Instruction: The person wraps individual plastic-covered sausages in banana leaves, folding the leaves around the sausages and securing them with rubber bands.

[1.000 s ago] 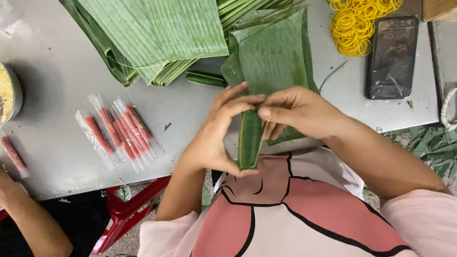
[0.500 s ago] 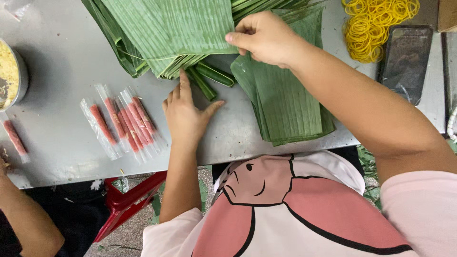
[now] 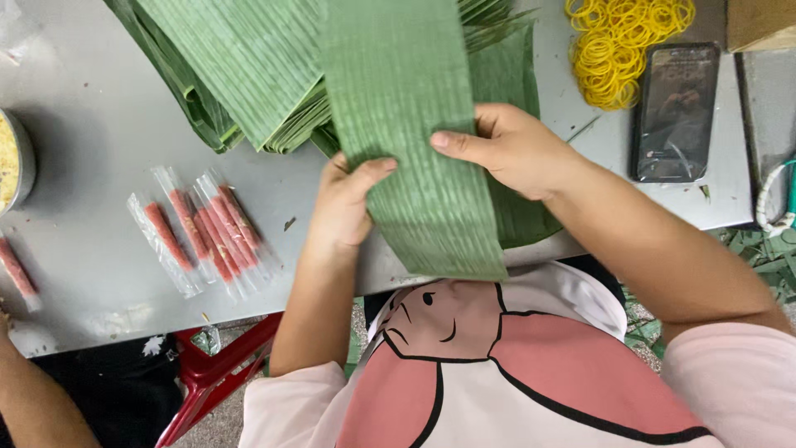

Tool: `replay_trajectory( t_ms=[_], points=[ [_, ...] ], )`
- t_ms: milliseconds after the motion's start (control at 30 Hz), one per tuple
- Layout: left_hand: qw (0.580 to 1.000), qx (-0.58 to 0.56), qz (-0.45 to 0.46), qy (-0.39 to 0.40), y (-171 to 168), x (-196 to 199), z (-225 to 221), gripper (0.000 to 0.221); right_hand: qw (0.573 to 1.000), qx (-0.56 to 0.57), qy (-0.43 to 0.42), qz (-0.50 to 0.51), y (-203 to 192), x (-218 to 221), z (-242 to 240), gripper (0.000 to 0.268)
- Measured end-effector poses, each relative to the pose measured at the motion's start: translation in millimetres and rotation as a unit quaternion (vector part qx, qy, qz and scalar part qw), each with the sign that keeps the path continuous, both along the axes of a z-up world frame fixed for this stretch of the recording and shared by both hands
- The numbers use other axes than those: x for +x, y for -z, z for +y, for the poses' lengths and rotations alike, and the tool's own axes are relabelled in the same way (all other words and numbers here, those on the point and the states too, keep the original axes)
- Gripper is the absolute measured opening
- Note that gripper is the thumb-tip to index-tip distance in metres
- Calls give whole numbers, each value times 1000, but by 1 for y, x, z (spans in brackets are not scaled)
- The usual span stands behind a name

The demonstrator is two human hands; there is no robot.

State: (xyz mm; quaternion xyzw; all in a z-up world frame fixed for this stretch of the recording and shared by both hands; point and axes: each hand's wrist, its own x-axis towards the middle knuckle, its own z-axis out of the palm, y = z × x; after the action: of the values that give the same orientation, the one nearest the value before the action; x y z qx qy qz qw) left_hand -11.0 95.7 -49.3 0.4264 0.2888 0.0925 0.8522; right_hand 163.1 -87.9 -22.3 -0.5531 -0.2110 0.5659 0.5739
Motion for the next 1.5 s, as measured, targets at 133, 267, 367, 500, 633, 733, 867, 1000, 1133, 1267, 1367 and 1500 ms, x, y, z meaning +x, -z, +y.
replay_trajectory(
  t_ms=[133,267,367,500,633,733,867,1000,1133,1267,1367,1500],
  points=[
    [1000,9,22,-4,-9,14,-39,40,962,11,109,248,19,-11,-15,34],
    [988,145,43,-41,-34,17,-44,43,935,219,110,257,10,-10,-55,19],
    [968,54,-86,-230,-62,13,-11,39,872,375,162,271,-20,25,-111,22],
    [953,104,-79,-273,-75,19,-6,37,867,422,166,209,-34,34,-130,24],
    [884,313,347,-35,-58,32,-67,59,917,207,223,-256,-45,-15,-90,19],
    [981,183,9,63,-51,25,-102,43,820,213,215,-486,-48,-28,-51,20],
    [953,225,-154,133,-56,18,-108,25,922,199,243,-228,-49,-13,-52,28],
    [915,245,-112,300,-55,21,-92,25,946,182,265,47,-53,-3,-70,29],
    [971,-110,-36,208,-32,41,-89,31,919,144,254,-263,-84,-14,-90,28],
    [972,-202,-85,79,-18,45,-84,33,724,202,-56,-657,-96,-15,-67,50],
    [990,-67,-64,107,-23,39,-78,29,707,204,-101,-670,-93,-14,-64,56],
    [934,241,-62,256,-48,38,-81,26,733,208,15,-648,-82,-4,-80,31]
  ],
)
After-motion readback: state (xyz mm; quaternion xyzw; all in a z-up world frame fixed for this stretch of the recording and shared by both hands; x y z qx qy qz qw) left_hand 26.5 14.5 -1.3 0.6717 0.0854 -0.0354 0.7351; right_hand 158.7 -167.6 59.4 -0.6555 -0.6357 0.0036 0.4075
